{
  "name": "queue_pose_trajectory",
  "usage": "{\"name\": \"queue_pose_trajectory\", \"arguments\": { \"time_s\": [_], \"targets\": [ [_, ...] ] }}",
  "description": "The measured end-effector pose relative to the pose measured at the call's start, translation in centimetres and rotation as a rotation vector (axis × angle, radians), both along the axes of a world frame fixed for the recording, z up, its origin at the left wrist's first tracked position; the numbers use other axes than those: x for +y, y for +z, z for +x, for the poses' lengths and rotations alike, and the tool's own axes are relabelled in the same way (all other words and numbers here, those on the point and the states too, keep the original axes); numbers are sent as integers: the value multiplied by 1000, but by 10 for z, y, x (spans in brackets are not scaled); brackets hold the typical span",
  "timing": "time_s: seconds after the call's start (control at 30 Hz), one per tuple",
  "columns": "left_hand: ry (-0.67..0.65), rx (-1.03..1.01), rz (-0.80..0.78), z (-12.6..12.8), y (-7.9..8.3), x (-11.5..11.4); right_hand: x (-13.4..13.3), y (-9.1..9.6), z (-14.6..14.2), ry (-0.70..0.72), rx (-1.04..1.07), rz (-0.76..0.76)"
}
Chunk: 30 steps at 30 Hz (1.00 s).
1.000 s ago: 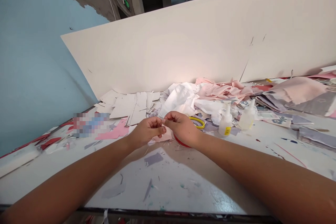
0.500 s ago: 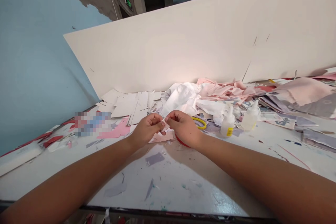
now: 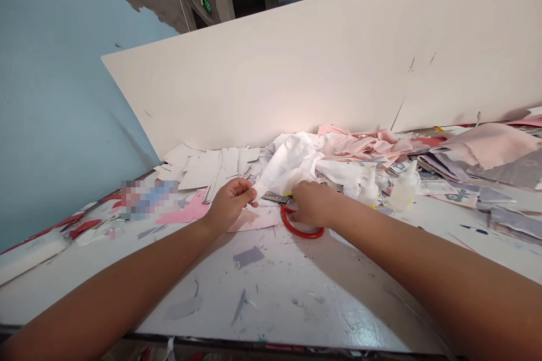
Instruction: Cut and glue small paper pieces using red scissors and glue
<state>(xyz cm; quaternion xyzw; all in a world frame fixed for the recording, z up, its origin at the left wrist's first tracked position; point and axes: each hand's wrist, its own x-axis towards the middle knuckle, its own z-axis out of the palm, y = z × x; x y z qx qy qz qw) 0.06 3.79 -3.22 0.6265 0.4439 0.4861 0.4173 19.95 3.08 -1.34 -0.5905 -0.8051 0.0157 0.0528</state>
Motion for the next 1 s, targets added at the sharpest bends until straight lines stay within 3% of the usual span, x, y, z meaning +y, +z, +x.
{"name": "queue_pose_trajectory", "arguments": {
  "time_s": [0.2, 0.37, 0.63, 0.87, 1.0],
  "targets": [
    [43, -81, -31, 0, 1, 2, 3, 1, -2, -20, -69, -82],
    [148, -168, -10, -4, 0, 7, 3, -3, -1, -10, -59, -18],
    [376, -327, 59, -13, 5, 21, -10, 19, -1, -25, -20, 2],
    [408, -297, 169, -20, 10, 26, -25, 31, 6, -22, 152, -101],
    [398, -237, 226, -20, 13, 23, -37, 28, 11, -24, 485, -246]
  ]
}}
